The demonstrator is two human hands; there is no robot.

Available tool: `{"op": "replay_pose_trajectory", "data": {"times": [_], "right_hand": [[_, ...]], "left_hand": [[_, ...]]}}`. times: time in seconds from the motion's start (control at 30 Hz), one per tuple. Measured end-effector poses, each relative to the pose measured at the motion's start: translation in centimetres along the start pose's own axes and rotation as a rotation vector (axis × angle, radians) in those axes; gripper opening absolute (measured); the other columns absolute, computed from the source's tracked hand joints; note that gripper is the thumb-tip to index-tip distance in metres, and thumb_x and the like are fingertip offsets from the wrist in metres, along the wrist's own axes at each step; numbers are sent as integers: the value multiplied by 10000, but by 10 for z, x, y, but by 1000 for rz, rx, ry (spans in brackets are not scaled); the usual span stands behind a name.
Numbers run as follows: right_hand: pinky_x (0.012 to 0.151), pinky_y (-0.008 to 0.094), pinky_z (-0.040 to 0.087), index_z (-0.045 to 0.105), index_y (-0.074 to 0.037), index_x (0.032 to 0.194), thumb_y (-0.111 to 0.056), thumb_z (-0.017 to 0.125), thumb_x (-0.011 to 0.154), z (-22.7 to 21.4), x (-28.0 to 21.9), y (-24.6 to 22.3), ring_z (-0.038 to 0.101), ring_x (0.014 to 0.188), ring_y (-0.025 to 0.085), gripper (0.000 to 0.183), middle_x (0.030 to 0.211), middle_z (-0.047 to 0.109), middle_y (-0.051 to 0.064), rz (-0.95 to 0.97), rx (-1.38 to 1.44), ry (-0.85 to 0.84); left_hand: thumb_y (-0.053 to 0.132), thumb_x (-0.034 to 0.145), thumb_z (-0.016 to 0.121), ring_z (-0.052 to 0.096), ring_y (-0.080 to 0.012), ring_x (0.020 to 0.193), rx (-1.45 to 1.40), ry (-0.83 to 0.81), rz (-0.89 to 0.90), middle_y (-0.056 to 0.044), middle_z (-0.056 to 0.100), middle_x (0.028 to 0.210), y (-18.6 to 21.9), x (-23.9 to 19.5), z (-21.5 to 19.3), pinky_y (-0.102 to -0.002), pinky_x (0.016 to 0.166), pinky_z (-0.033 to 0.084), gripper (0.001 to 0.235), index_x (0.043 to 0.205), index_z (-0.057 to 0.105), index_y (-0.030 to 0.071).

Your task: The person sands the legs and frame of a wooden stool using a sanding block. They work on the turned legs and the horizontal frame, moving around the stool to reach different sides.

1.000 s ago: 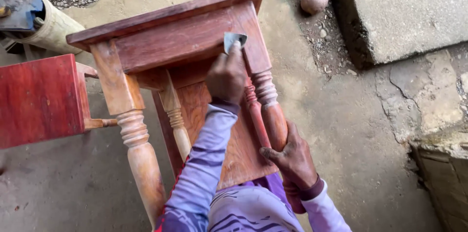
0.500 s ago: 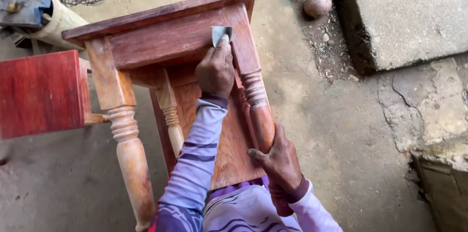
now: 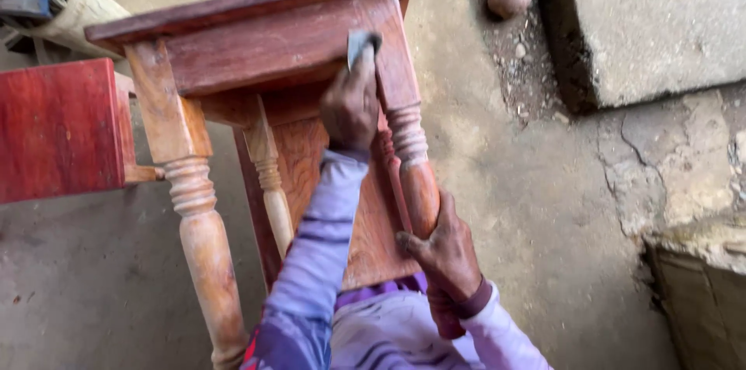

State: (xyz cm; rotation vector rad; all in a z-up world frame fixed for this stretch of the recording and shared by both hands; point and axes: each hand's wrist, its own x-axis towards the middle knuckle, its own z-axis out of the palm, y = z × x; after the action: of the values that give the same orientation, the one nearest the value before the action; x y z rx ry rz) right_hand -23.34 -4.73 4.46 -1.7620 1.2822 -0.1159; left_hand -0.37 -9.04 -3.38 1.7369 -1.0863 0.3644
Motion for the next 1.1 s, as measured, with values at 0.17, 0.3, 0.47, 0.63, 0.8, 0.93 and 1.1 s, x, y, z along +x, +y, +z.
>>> {"op": "replay_pose_trajectory", "data": {"times": [0.17, 0.3, 0.47, 0.63, 0.8, 0.93, 1.1], "right_hand": [[831, 478, 567, 443, -57, 1387, -249, 869, 632, 3, 2, 2, 716, 1003, 451, 887, 1029, 724, 283, -5, -21, 24], [821, 475, 570, 443, -62, 1379, -229, 872, 615, 0, 7, 0, 712, 1003, 451, 893, 1026, 726, 280, -28, 8, 19], [813, 465, 574, 468, -75, 1372, -230, 865, 629, 0, 9, -6, 737, 1001, 424, 857, 1034, 733, 263, -7, 31, 12], [819, 459, 569, 472, -74, 1368, -235, 874, 626, 1, 3, -10, 724, 1019, 431, 859, 1033, 734, 265, 38, -16, -12], [831, 467, 563, 458, -88, 1389, -234, 879, 609, 1, 5, -3, 720, 1023, 430, 898, 1047, 730, 260, 51, -22, 26], [826, 465, 573, 439, -86, 1414, -241, 865, 640, 1, 4, -5, 720, 1025, 432, 896, 1040, 732, 264, 33, -27, -8], [804, 466, 578, 428, -89, 1424, -227, 873, 645, 1, 5, -4, 726, 993, 440, 908, 1012, 736, 264, 2, -17, 3]], "left_hand": [[80, 1033, 620, 703, -387, 866, 38, -38, -12, -191, 707, 1034, -11, 5, 10, -478, 734, 565, 328, 1357, 658, 115], [52, 1030, 575, 704, -386, 897, -28, -11, 22, -187, 702, 1082, -14, 11, 13, -469, 764, 575, 370, 1391, 632, 110], [39, 1016, 594, 694, -385, 830, 4, -47, -24, -189, 705, 998, -18, 6, 7, -484, 723, 559, 346, 1350, 669, 92], [46, 1021, 605, 700, -370, 826, -20, -38, -39, -183, 722, 1007, -11, 5, 5, -477, 729, 564, 307, 1313, 690, 89], [62, 1018, 619, 720, -380, 902, -28, -31, -17, -180, 719, 1066, -16, 9, 12, -471, 791, 583, 342, 1355, 661, 104], [43, 1048, 581, 724, -376, 967, -42, -36, 4, -177, 710, 1157, -8, 14, 0, -461, 833, 593, 365, 1405, 617, 107], [40, 1028, 591, 723, -369, 929, 9, -19, -29, -162, 720, 1156, -6, 11, 11, -461, 782, 587, 405, 1424, 616, 123]]}}
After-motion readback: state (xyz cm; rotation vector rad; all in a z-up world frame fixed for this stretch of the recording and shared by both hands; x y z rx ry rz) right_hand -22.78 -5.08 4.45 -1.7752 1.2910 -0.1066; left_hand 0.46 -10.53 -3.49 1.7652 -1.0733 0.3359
